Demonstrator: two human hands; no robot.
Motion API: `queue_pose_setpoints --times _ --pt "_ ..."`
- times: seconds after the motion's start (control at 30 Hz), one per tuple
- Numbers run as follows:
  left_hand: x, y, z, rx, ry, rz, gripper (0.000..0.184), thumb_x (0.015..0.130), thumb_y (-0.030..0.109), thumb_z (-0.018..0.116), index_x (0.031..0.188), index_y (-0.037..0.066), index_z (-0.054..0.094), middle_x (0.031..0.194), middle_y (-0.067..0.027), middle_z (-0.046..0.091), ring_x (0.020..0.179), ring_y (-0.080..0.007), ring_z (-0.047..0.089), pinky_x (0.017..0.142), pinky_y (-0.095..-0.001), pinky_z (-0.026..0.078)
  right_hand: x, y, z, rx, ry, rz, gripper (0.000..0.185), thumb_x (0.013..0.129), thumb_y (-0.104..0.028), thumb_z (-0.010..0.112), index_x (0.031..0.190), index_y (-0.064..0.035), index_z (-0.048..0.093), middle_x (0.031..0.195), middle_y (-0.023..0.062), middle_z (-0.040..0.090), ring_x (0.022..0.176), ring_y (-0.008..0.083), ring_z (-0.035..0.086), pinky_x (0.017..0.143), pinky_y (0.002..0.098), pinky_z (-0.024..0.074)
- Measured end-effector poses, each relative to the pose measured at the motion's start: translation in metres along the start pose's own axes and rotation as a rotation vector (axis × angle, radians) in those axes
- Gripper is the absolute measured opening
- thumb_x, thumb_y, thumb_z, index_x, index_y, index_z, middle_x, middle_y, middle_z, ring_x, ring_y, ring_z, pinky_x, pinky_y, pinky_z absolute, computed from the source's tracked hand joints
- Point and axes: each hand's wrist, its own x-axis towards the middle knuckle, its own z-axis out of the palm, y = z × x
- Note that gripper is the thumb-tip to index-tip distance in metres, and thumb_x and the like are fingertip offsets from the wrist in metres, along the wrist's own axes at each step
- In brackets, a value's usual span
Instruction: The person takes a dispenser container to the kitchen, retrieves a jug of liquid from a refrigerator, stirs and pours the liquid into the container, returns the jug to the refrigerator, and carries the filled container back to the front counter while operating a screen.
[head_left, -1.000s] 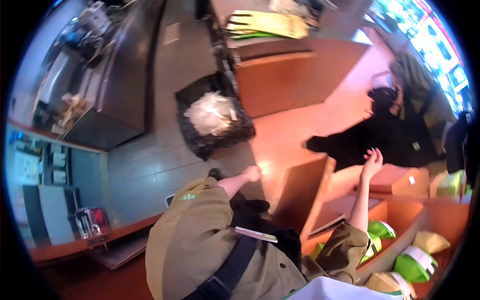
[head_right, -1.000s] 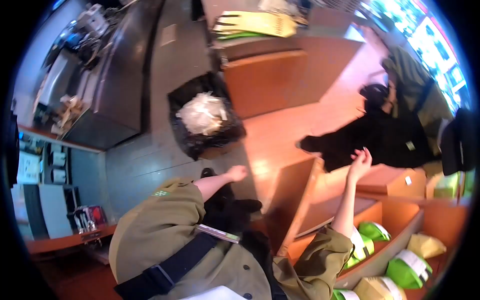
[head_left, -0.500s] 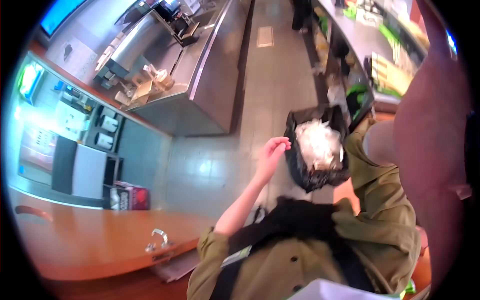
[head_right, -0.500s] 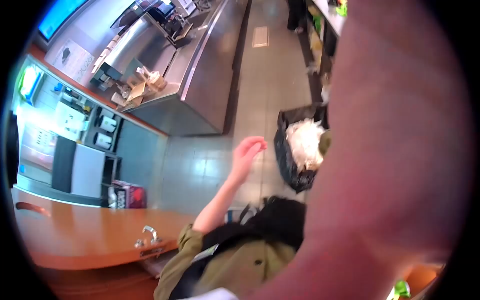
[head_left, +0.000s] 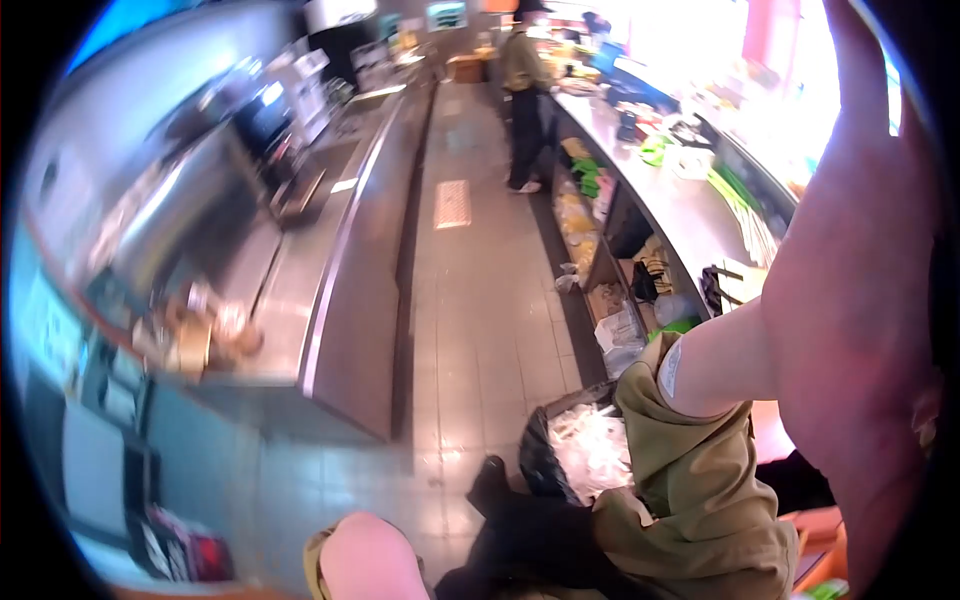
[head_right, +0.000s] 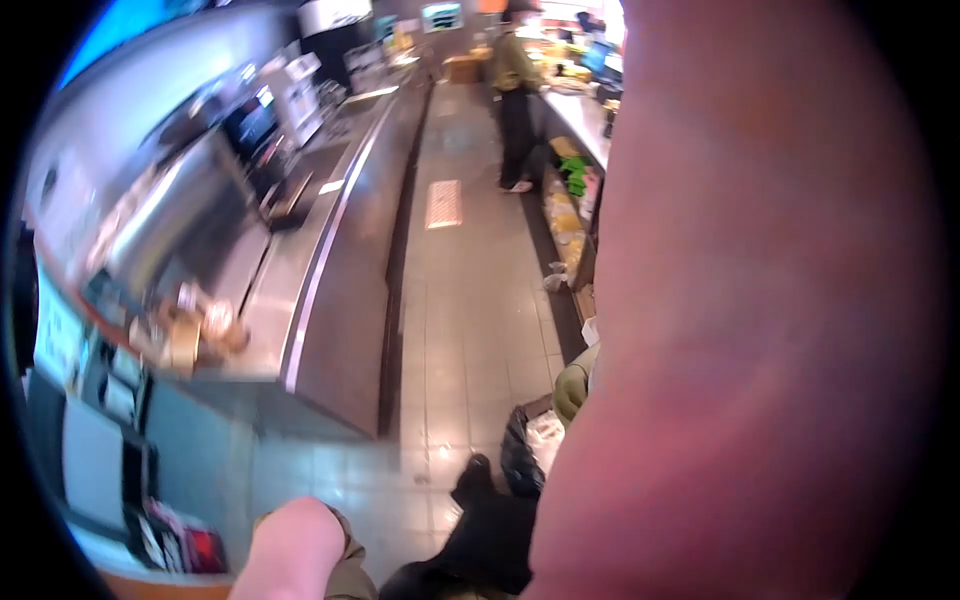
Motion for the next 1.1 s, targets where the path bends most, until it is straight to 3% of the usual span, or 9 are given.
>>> queue_pose_setpoints --times 0.37,0.47,0.53,0.6,0.67,0.73,0.77,0.87,1.1 --pt "0.074 -0.135 -0.267 -0.544 -0.378 0.312 0.026 0.086 0.008 0.035 0.1 0.005 0.056 0.105 -0.0086 0.054 0.095 -0.0193 0.052 0.085 -0.0295 0.042 0.011 0.129 -0.057 -0.554 -0.181 -0.304 0.038 0.076 -0.021 0.048 0.107 0.0008 0.041 0.095 0.0157 0.049 0.073 0.0194 0.053 0.067 0.0295 0.0424" --pt "0.08 -0.187 -0.32 -1.116 -0.559 0.36 0.027 0.086 0.008 0.034 0.102 0.006 0.056 0.107 -0.0079 0.053 0.098 -0.0185 0.052 0.087 -0.0291 0.041 -0.003 0.182 -0.062 -0.666 -0.286 -0.367 0.036 0.077 -0.02 0.048 0.105 0.0008 0.042 0.093 0.0154 0.05 0.072 0.0194 0.053 0.067 0.0295 0.0424" --pt "0.079 -0.222 -0.343 -1.02 0.089 0.403 0.014 0.076 0.006 0.05 0.084 -0.002 0.058 0.049 -0.0003 0.045 0.039 -0.0086 0.035 0.039 -0.0194 0.031 -0.025 0.232 -0.063 -0.724 -0.33 -0.378 0.034 0.077 -0.019 0.047 0.104 0.0008 0.043 0.092 0.0153 0.05 0.072 0.0194 0.053 0.066 0.0295 0.0424" --pt "0.06 -0.249 -0.438 -0.456 0.131 0.444 0.023 0.08 0.02 0.046 0.101 0.011 0.051 0.093 -0.0054 0.055 0.07 -0.0212 0.056 0.056 -0.0305 0.044 -0.049 0.291 -0.059 -0.738 -0.398 -0.391 0.033 0.077 -0.019 0.047 0.103 0.0008 0.044 0.091 0.0151 0.051 0.071 0.0195 0.053 0.066 0.0294 0.0424" --pt "0.089 -0.267 -0.489 0.078 0.218 0.495 0.028 0.082 0.028 0.043 0.105 0.014 0.048 0.101 -0.0069 0.051 0.088 -0.0239 0.051 0.072 -0.0344 0.043 -0.071 0.35 -0.055 -0.725 -0.448 -0.393 0.032 0.077 -0.018 0.046 0.102 0.0009 0.044 0.09 0.0149 0.051 0.071 0.0195 0.053 0.066 0.0294 0.0424" --pt "0.136 -0.3 -0.522 0.582 0.345 0.696 0.028 0.082 0.032 0.044 0.1 0.012 0.049 0.103 -0.0103 0.048 0.096 -0.0254 0.045 0.081 -0.037 0.038 -0.092 0.408 -0.055 -0.737 -0.466 -0.39 0.03 0.077 -0.017 0.046 0.102 0.0009 0.045 0.089 0.0147 0.051 0.071 0.0195 0.053 0.066 0.0294 0.0424" --pt "0.155 -0.317 -0.542 0.688 0.364 0.806 0.028 0.082 0.032 0.043 0.1 0.011 0.049 0.103 -0.0104 0.048 0.096 -0.0254 0.045 0.081 -0.037 0.038 -0.098 0.438 -0.057 -0.741 -0.476 -0.389 0.03 0.077 -0.017 0.045 0.101 0.0009 0.045 0.088 0.0146 0.052 0.07 0.0195 0.053 0.065 0.0294 0.0424" --pt "0.177 -0.357 -0.619 0.679 0.316 0.888 0.027 0.082 0.032 0.043 0.098 0.011 0.05 0.103 -0.0108 0.048 0.096 -0.0255 0.045 0.081 -0.037 0.038 -0.11 0.517 -0.057 -0.768 -0.508 -0.37 0.028 0.078 -0.016 0.045 0.1 0.0009 0.046 0.087 0.0143 0.052 0.07 0.0195 0.053 0.065 0.0293 0.0423" --pt "0.204 -0.477 -0.748 0.487 0.181 0.943 0.026 0.083 0.032 0.042 0.094 0.009 0.05 0.103 -0.0117 0.048 0.095 -0.0258 0.046 0.081 -0.0371 0.039 -0.135 0.625 -0.092 -0.918 -0.639 -0.491 0.024 0.078 -0.014 0.043 0.096 0.001 0.048 0.083 0.0137 0.053 0.068 0.0196 0.053 0.064 0.0292 0.0423"
